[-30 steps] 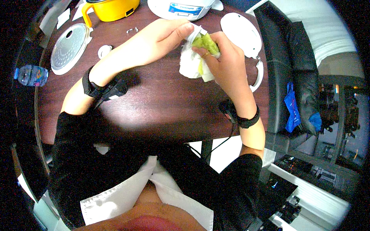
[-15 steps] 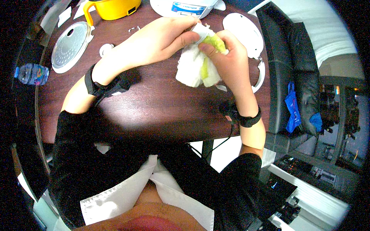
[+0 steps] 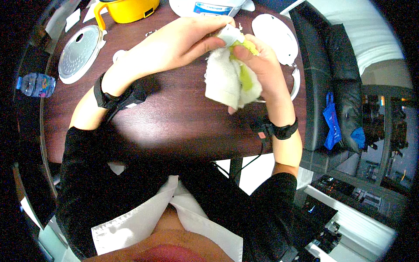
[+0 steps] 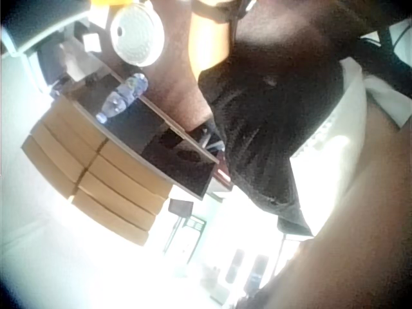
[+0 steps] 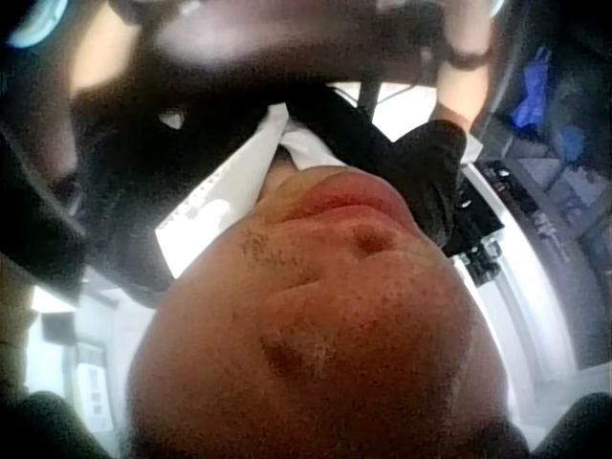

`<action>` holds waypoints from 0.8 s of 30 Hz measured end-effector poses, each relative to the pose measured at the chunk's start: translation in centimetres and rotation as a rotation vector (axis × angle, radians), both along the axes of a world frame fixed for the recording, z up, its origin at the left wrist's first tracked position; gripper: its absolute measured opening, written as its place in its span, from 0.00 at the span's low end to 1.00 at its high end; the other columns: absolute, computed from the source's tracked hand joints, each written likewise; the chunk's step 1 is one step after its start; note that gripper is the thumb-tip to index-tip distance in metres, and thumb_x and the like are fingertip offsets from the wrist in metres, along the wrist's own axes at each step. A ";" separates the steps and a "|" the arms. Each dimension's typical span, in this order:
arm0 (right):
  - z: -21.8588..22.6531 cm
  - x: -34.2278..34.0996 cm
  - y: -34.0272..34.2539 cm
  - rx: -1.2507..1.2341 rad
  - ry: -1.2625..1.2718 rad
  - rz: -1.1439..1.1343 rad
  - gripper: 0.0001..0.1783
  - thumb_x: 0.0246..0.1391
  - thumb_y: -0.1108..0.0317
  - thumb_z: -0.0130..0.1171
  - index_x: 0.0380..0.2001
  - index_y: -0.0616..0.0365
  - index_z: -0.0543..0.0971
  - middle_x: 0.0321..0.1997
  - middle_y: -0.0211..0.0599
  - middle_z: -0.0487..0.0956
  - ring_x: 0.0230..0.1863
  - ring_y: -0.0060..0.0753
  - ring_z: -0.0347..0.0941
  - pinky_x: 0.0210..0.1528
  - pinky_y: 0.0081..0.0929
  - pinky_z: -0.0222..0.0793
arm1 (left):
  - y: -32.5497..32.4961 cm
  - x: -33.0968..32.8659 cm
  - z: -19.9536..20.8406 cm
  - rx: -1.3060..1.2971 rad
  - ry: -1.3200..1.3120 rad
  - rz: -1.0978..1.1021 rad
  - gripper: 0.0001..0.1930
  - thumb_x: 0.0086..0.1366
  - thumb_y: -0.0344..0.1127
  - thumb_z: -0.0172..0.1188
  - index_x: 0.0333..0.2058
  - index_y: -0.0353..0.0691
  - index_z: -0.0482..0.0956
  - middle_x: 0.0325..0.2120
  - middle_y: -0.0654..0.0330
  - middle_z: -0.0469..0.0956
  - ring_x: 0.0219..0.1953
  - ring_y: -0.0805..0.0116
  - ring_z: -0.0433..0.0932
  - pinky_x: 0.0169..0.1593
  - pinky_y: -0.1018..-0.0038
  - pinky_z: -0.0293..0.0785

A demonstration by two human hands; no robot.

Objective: The person cleans small white plastic parts with a cloth, then uses a screwdriver to tighten screws on a metal steamer basket lid. The person handles the parts and tools on a wooden table.

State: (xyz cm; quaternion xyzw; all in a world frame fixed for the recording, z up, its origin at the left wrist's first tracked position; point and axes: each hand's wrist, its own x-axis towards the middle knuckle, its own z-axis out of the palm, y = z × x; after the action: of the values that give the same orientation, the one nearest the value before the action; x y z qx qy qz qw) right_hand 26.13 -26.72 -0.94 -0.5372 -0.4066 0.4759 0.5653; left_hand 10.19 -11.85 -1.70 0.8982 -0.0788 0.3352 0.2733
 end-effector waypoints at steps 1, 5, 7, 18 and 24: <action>-0.1 0.0 -0.1 0.048 -0.263 -0.075 0.13 0.51 0.63 0.66 0.35 0.58 0.75 0.31 0.29 0.78 0.32 0.22 0.76 0.34 0.21 0.72 | 0.1 0.1 0.0 -0.041 0.063 -0.004 0.13 0.68 0.37 0.49 0.45 0.34 0.70 0.34 0.45 0.74 0.39 0.45 0.74 0.43 0.60 0.70; -0.4 -0.9 0.2 0.228 -1.100 -0.303 0.14 0.44 0.67 0.71 0.31 0.57 0.75 0.25 0.28 0.78 0.30 0.21 0.76 0.32 0.22 0.71 | 0.2 0.2 -0.4 -0.128 0.140 0.027 0.13 0.70 0.39 0.46 0.40 0.34 0.69 0.30 0.45 0.72 0.35 0.46 0.73 0.40 0.61 0.69; -0.2 -1.1 0.6 0.309 -1.238 -0.323 0.13 0.44 0.67 0.71 0.30 0.58 0.76 0.23 0.31 0.78 0.27 0.20 0.75 0.29 0.22 0.70 | 0.2 0.1 -0.5 -0.122 0.118 0.053 0.13 0.70 0.39 0.45 0.39 0.34 0.69 0.30 0.46 0.72 0.35 0.46 0.73 0.39 0.62 0.69; -0.6 2.0 -0.8 0.287 -0.616 -0.429 0.17 0.49 0.64 0.68 0.37 0.65 0.79 0.36 0.34 0.81 0.38 0.23 0.75 0.43 0.21 0.70 | 2.0 0.2 0.2 -0.295 -0.001 0.030 0.19 0.71 0.46 0.44 0.29 0.37 0.71 0.19 0.61 0.70 0.22 0.69 0.70 0.29 0.72 0.68; 0.3 0.1 -0.8 0.504 -1.062 -0.495 0.20 0.46 0.65 0.70 0.40 0.62 0.77 0.37 0.38 0.81 0.36 0.28 0.76 0.43 0.24 0.71 | 1.1 -0.8 0.9 -0.668 0.397 -0.057 0.18 0.73 0.48 0.40 0.38 0.40 0.72 0.22 0.65 0.71 0.19 0.78 0.67 0.22 0.81 0.64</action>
State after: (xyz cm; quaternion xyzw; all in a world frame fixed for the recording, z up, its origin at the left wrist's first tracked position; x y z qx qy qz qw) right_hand 26.22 -27.48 -0.61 -0.6285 -0.5948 -0.1101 0.4890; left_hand 9.43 -10.78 -0.84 0.8046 0.0639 0.1544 0.5699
